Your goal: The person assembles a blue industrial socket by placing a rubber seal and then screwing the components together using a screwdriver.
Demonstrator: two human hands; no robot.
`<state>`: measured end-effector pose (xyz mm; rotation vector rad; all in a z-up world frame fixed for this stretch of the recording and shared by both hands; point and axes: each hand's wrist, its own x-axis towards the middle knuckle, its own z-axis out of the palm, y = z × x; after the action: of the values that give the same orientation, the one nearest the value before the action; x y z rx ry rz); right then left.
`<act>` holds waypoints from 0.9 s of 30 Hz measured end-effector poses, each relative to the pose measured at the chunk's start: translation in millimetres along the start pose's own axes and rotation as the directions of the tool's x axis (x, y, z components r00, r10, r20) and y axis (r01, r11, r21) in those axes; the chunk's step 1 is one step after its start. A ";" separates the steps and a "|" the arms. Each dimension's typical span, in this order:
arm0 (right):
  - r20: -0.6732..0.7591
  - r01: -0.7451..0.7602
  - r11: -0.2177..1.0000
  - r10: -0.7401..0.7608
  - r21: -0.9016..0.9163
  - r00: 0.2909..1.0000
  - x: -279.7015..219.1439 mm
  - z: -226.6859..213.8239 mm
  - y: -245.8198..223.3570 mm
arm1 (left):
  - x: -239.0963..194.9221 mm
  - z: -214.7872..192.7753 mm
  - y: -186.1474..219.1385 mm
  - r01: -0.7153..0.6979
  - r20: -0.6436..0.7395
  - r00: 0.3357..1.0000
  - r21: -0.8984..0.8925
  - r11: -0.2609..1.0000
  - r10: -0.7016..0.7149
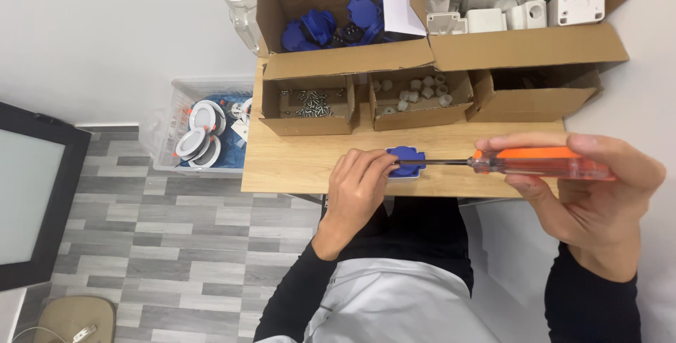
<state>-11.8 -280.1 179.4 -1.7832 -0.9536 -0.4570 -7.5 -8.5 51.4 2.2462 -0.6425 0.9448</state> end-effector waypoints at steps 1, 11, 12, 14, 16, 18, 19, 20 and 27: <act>0.000 -0.003 1.000 0.003 -0.001 1.000 2.7 -0.2 -3.1 | -1.4 2.7 -1.7 0.001 0.001 1.000 -0.002 1.000 -0.001; 0.060 -0.116 0.990 0.120 -0.077 0.991 26.1 -16.1 -8.5 | 4.9 6.1 -15.5 0.226 0.439 0.898 -0.472 0.852 0.005; 0.064 -0.132 0.989 0.136 -0.070 0.989 27.7 -17.3 -6.5 | 3.5 8.4 -18.1 0.257 0.463 0.886 -0.490 0.833 -0.001; 0.089 -0.054 0.997 0.060 -0.062 0.994 30.6 -16.9 5.9 | 1.2 12.0 -21.6 0.250 0.449 0.894 -0.494 0.833 -0.001; 0.116 0.021 0.999 -0.015 -0.048 0.993 32.3 -14.1 10.4 | -2.2 15.4 -24.0 0.247 0.437 0.900 -0.497 0.832 -0.006; 0.113 -0.026 0.996 0.036 -0.087 0.993 34.5 -8.9 6.6 | -3.9 18.1 -26.8 0.266 0.458 0.889 -0.506 0.820 -0.006; 0.114 -0.028 0.996 0.038 -0.088 0.993 34.5 -8.3 8.8 | -3.8 17.6 -27.0 0.268 0.459 0.889 -0.507 0.819 -0.007; 0.125 -0.023 0.996 0.033 -0.084 0.992 34.6 -7.7 10.8 | -3.5 16.9 -27.1 0.284 0.476 0.879 -0.509 0.813 -0.009; 0.182 -0.016 0.994 0.036 -0.108 0.983 39.8 -2.5 20.4 | -2.6 14.4 -30.4 0.316 0.521 0.854 -0.532 0.786 0.010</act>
<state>28.8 -270.2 195.3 -1.9577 -1.0482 -0.3361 16.7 3.2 30.9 1.8917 -0.8195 0.0092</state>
